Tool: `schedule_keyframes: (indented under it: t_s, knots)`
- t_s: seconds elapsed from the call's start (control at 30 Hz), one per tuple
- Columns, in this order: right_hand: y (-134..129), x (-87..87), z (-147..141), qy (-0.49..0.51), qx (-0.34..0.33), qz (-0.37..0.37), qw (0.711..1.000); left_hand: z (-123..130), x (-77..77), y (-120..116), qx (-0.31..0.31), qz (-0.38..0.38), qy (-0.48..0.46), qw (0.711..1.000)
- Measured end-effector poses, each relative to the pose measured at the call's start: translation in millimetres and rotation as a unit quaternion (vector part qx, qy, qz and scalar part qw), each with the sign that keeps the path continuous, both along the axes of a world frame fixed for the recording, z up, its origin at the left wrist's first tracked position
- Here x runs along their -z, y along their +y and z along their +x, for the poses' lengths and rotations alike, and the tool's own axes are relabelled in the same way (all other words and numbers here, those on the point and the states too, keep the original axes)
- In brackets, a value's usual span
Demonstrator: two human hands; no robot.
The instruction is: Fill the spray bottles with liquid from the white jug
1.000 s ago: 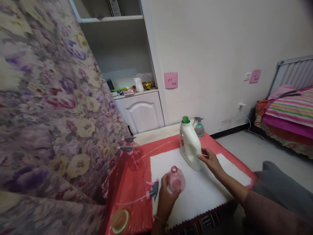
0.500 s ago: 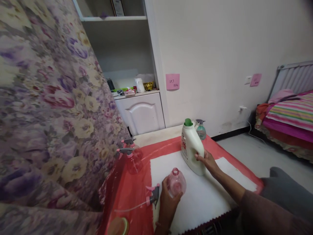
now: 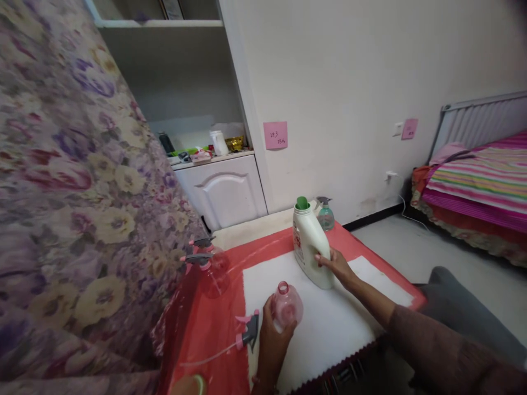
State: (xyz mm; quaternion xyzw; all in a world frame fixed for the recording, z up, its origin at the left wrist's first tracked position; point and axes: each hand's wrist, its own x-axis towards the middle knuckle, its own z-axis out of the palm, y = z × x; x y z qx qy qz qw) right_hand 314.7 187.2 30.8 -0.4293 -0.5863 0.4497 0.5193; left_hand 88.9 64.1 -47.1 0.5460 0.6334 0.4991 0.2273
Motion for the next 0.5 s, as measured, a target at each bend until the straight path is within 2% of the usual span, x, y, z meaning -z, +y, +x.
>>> schedule_keyframes:
  t_s: [0.23, 0.4, 0.5]
  knots:
    - [3.5, -7.2, 3.3, 0.017, -0.024, 0.015, 0.999, 1.0, 2.4, 1.5, -0.017, 0.007, -0.003, 1.000]
    - [15.1, -7.5, -5.3, 0.021, -0.009, 0.021, 1.000, 1.7, -10.6, -2.7, 0.007, -0.021, 0.013, 1.000]
    - [21.4, -13.0, -7.8, 0.021, 0.013, 0.025, 0.999, 2.1, -18.9, -5.8, -0.005, -0.034, 0.024, 0.999]
